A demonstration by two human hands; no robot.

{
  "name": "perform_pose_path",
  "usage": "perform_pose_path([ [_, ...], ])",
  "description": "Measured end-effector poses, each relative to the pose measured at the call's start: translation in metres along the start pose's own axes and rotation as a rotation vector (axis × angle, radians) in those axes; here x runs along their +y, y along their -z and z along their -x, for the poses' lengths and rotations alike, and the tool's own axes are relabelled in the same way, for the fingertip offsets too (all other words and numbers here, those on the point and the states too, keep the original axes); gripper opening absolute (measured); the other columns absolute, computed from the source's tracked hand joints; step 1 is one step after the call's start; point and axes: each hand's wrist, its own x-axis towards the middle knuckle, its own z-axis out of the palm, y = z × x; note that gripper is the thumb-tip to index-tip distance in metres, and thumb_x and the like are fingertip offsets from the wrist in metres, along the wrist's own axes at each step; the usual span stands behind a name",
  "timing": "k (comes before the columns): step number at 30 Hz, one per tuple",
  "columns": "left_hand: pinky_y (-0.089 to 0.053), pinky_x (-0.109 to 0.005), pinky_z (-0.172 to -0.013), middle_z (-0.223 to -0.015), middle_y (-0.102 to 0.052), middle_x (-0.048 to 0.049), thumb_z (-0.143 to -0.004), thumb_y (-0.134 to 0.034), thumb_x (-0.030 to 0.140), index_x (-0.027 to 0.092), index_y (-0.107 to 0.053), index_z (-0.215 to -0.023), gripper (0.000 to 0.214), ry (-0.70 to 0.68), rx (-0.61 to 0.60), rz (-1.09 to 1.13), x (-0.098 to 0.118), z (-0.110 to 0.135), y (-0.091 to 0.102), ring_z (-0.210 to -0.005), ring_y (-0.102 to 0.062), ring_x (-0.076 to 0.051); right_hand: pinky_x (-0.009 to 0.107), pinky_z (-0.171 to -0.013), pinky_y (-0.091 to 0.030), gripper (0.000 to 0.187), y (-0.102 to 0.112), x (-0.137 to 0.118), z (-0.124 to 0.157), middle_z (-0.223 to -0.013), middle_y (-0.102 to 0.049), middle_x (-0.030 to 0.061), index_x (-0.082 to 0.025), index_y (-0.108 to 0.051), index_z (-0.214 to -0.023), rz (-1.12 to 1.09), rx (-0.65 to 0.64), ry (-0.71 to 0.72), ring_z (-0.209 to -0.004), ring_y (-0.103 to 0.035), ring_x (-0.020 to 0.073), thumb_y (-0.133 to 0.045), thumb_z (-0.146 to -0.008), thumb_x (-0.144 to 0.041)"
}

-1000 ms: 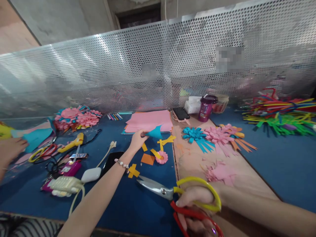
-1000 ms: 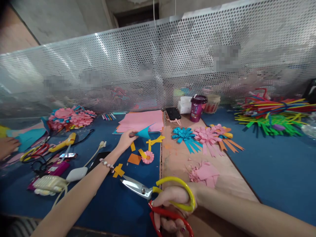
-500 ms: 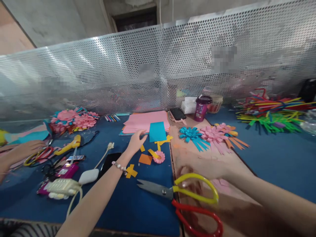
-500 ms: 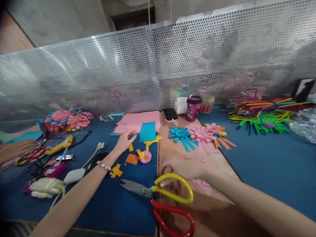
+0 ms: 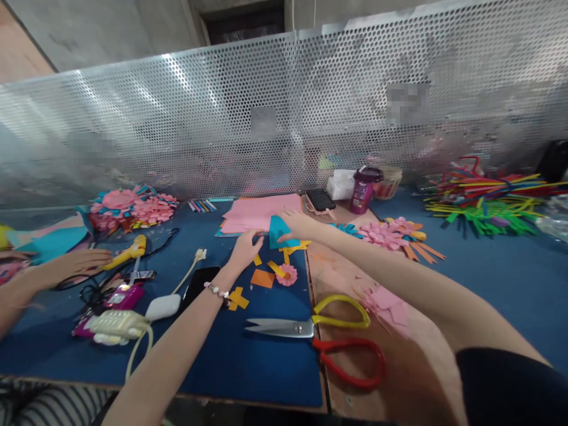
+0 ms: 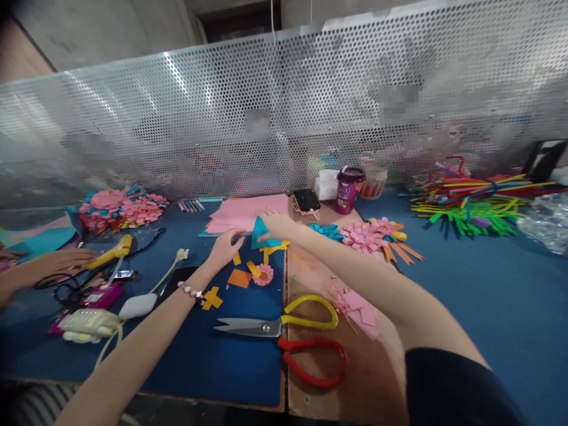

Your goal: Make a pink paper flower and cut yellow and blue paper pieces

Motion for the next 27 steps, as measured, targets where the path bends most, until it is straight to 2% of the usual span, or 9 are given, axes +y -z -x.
perform_pose_path([
  [1,-0.044,-0.038,-0.094,-0.106,-0.067,-0.0109,-0.084,-0.052,0.024,0.017,-0.062,-0.109,0.028,0.004,0.007,0.005,-0.001,0.0,0.001,-0.099,-0.062,-0.023,0.047,-0.107,-0.023,0.1,-0.003,0.007,-0.015,-0.143,-0.032,0.0241,-0.003,-0.033,-0.139,0.001,-0.019,-0.003,-0.133,-0.025,0.0383,-0.079,-0.062,-0.047],
  [3,-0.045,-0.038,-0.093,-0.104,-0.068,-0.011,-0.084,-0.052,0.024,0.016,-0.063,-0.107,0.026,0.008,0.019,0.017,-0.001,0.001,0.002,-0.098,-0.063,-0.023,0.052,-0.104,-0.026,0.11,-0.01,0.017,-0.036,-0.142,-0.034,0.0267,-0.002,-0.033,-0.139,-0.006,-0.057,-0.022,-0.13,-0.03,0.0427,-0.083,-0.053,-0.048],
  [7,-0.047,-0.039,-0.091,-0.103,-0.068,-0.0105,-0.083,-0.053,0.023,0.017,-0.064,-0.103,0.023,0.019,0.044,0.055,-0.002,0.001,0.003,-0.097,-0.063,-0.023,0.039,-0.092,-0.044,0.08,-0.021,0.028,-0.047,-0.121,-0.059,0.016,-0.013,-0.052,-0.127,-0.064,-0.088,-0.016,-0.109,-0.057,0.03,-0.081,-0.059,-0.043],
  [10,-0.046,-0.041,-0.091,-0.102,-0.069,-0.0102,-0.082,-0.055,0.023,0.017,-0.065,-0.099,0.02,0.045,0.058,0.11,-0.004,0.001,0.004,-0.097,-0.063,-0.024,0.042,-0.09,-0.046,0.052,-0.021,0.028,-0.045,-0.111,-0.064,0.0117,-0.013,-0.057,-0.118,-0.117,-0.019,-0.052,-0.101,-0.061,0.0237,-0.07,-0.076,-0.04],
  [12,-0.046,-0.043,-0.092,-0.102,-0.068,-0.0108,-0.081,-0.057,0.025,0.017,-0.065,-0.098,0.02,0.074,0.069,0.166,-0.004,0.0,0.005,-0.098,-0.063,-0.025,0.045,-0.093,-0.044,0.04,-0.014,0.024,-0.042,-0.11,-0.065,0.0111,-0.013,-0.061,-0.112,-0.181,0.054,-0.077,-0.103,-0.06,0.0236,-0.065,-0.081,-0.037],
  [16,-0.047,-0.043,-0.092,-0.108,-0.065,-0.0142,-0.08,-0.061,0.034,0.015,-0.058,-0.111,0.036,0.135,0.087,0.328,0.005,-0.002,0.009,-0.104,-0.061,-0.026,0.038,-0.093,-0.044,0.039,0.014,0.004,-0.025,-0.11,-0.066,0.0129,-0.011,-0.065,-0.109,-0.405,0.238,-0.099,-0.106,-0.059,0.0283,-0.069,-0.075,-0.028],
  [19,-0.051,-0.04,-0.086,-0.114,-0.063,-0.0145,-0.08,-0.06,0.038,0.014,-0.051,-0.119,0.047,0.151,0.048,0.489,0.021,-0.004,0.011,-0.101,-0.063,-0.024,0.03,-0.079,-0.052,0.04,0.03,-0.016,0.001,-0.107,-0.068,0.006,-0.018,-0.059,-0.12,-0.642,0.302,-0.064,-0.093,-0.065,0.0202,-0.06,-0.083,-0.035],
  [24,-0.057,-0.039,-0.075,-0.09,-0.069,-0.0074,-0.079,-0.061,0.043,0.014,-0.06,-0.096,0.034,0.161,-0.094,0.697,0.053,0.002,0.013,-0.079,-0.068,-0.021,0.03,-0.067,-0.056,0.041,0.02,-0.037,0.05,-0.097,-0.071,0.008,-0.015,-0.061,-0.112,-0.898,0.379,-0.142,-0.081,-0.067,0.0206,-0.058,-0.083,-0.045],
  [27,-0.057,-0.038,-0.075,-0.082,-0.071,-0.0052,-0.076,-0.065,0.041,0.014,-0.063,-0.089,0.03,0.187,-0.142,0.758,0.066,0.009,0.012,-0.073,-0.069,-0.02,0.03,-0.065,-0.055,0.043,0.007,-0.04,0.064,-0.094,-0.071,0.0067,-0.015,-0.062,-0.107,-0.974,0.425,-0.201,-0.078,-0.067,0.0209,-0.058,-0.081,-0.049],
])
